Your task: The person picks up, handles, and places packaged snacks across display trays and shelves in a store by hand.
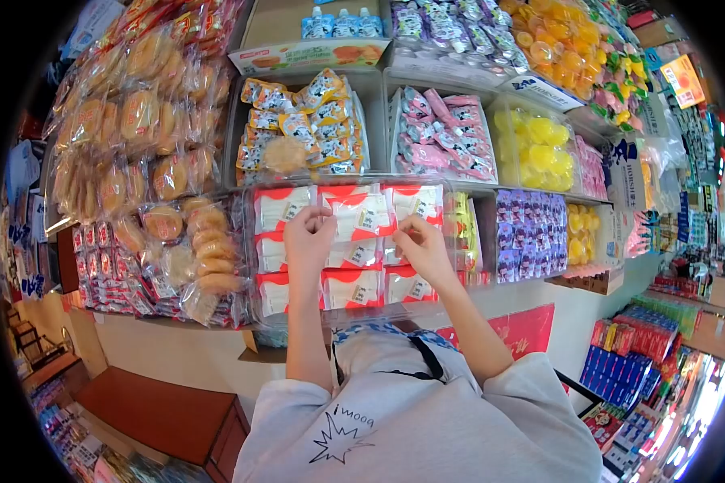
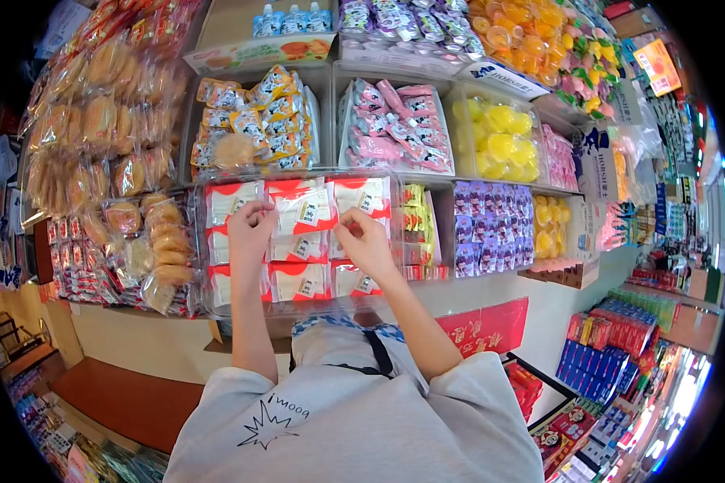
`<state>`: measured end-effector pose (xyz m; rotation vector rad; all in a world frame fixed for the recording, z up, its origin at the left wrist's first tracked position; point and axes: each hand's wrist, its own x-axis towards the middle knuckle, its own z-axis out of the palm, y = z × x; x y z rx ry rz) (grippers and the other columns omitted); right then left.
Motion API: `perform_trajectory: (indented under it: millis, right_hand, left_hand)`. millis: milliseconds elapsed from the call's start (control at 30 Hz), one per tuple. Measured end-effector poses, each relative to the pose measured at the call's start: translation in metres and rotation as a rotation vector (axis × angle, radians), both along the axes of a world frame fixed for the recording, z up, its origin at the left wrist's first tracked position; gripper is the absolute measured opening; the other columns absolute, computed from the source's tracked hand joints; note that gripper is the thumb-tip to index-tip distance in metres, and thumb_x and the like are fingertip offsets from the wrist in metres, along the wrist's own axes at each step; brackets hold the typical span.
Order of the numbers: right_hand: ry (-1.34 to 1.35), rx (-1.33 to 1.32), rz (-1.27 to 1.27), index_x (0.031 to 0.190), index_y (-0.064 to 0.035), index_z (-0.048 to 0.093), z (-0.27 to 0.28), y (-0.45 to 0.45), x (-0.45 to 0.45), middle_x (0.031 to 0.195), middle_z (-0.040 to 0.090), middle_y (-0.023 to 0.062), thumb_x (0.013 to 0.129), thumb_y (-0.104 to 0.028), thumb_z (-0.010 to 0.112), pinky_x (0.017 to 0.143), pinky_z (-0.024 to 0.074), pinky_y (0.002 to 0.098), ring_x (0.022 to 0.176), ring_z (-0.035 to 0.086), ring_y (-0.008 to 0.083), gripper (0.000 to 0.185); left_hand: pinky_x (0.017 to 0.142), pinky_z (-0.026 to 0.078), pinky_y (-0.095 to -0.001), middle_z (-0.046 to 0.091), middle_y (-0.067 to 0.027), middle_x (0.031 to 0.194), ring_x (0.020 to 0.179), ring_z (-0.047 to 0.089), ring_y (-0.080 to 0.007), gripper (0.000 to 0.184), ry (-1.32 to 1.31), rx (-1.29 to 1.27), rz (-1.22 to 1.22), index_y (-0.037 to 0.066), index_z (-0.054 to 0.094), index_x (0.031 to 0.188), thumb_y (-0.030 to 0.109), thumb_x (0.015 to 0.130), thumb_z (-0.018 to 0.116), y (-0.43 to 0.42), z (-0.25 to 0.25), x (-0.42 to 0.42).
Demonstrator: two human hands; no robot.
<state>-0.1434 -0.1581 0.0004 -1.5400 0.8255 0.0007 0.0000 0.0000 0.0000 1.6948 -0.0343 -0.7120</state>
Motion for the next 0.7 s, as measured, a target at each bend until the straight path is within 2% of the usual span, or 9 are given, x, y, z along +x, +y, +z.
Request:
perform_trajectory:
  millis: [67,167,300,433,467,567,600,633,700]
  right_hand:
    - [-0.164,0.041,-0.066,0.083,0.0005,0.056,0.007,0.000,-0.004,0.104,0.056,0.0109,0.083,-0.001,0.058,0.064,0.0510,0.0248,0.074,0.058,0.0103,0.002]
    - [-0.366,0.038,-0.114,0.083,0.0016,0.054,0.011,0.015,-0.019,0.108,0.056,0.0113,0.082,0.002,0.057,0.065,0.0510,0.0244,0.077,0.058,0.0098,0.003]
    - [-0.500,0.170,-0.217,0.076,0.0014,0.051,0.041,0.021,-0.057,0.113,0.055,0.0134,0.080,0.009,0.054,0.070,0.0548,0.0279,0.086,0.060,0.0123,0.009]
    - [-0.691,0.256,-0.247,0.097,-0.0033,0.046,0.053,0.024,-0.093,0.111,0.056,0.0092,0.082,0.009,0.053,0.072,0.0573,0.0314,0.092,0.059,0.0127,0.021]
    - [-0.748,0.260,-0.238,0.112,-0.0038,0.042,0.042,0.021,-0.106,0.111,0.056,0.0087,0.083,0.007,0.056,0.072,0.0576,0.0324,0.094,0.059,0.0136,0.034]
    - [-0.645,0.183,-0.320,0.122,-0.0010,0.043,0.075,0.025,-0.141,0.119,0.053,0.0122,0.083,0.005,0.059,0.082,0.0527,0.0305,0.100,0.059,0.0168,0.043]
    - [-0.609,0.112,-0.345,0.126,0.0020,0.045,0.076,0.025,-0.156,0.115,0.057,0.0107,0.082,0.000,0.065,0.085,0.0493,0.0290,0.099,0.059,0.0144,0.048]
    - [-0.614,0.114,-0.368,0.126,0.0020,0.045,0.077,0.025,-0.173,0.115,0.057,0.0107,0.082,0.000,0.065,0.085,0.0493,0.0290,0.099,0.059,0.0144,0.048]
    - [-0.390,0.031,-0.371,0.119,0.0037,0.052,0.085,0.023,-0.209,0.106,0.062,0.0076,0.081,-0.004,0.069,0.082,0.0498,0.0274,0.094,0.060,0.0114,0.042]
  left_hand:
    - [0.061,0.037,-0.0181,0.054,0.0032,0.069,0.069,0.048,-0.0031,0.009,0.050,-0.121,-0.009,-0.002,0.063,0.089,0.003,0.081,0.064,-0.003,-0.003,0.000]
    - [0.064,0.039,-0.0181,0.055,0.0020,0.075,0.073,0.050,-0.0040,0.006,-0.101,-0.129,-0.051,0.000,0.060,0.086,0.002,0.082,0.064,0.007,0.022,-0.010]
    - [0.068,0.042,-0.0202,0.056,-0.0001,0.082,0.076,0.052,-0.0065,0.017,0.175,-0.376,-0.089,0.003,0.057,0.093,-0.001,0.079,0.065,0.015,0.041,-0.040]
    - [0.072,0.045,-0.0232,0.057,-0.0030,0.089,0.078,0.054,-0.0087,0.037,0.090,-0.453,-0.129,0.005,0.050,0.105,-0.004,0.074,0.068,0.013,0.067,-0.078]
    - [0.073,0.046,-0.0244,0.057,-0.0040,0.091,0.079,0.054,-0.0093,0.042,0.056,-0.442,-0.139,0.005,0.049,0.109,-0.005,0.072,0.069,0.010,0.071,-0.088]
    - [0.078,0.047,-0.0258,0.058,-0.0037,0.096,0.084,0.055,-0.0104,0.049,0.053,-0.410,-0.290,0.005,0.051,0.114,-0.006,0.070,0.069,0.001,0.081,-0.124]
    - [0.081,0.047,-0.0259,0.060,-0.0047,0.099,0.087,0.057,-0.0114,0.050,0.010,-0.424,-0.354,0.004,0.053,0.116,-0.003,0.070,0.071,-0.007,0.082,-0.140]
    - [0.081,0.047,-0.0259,0.060,-0.0047,0.099,0.087,0.057,-0.0114,0.050,0.012,-0.416,-0.377,0.004,0.053,0.116,-0.003,0.070,0.071,-0.011,0.082,-0.155]
    - [0.082,0.047,-0.0255,0.061,-0.0036,0.097,0.088,0.058,-0.0112,0.044,0.059,-0.373,-0.501,0.003,0.056,0.112,-0.001,0.071,0.072,-0.026,0.089,-0.190]
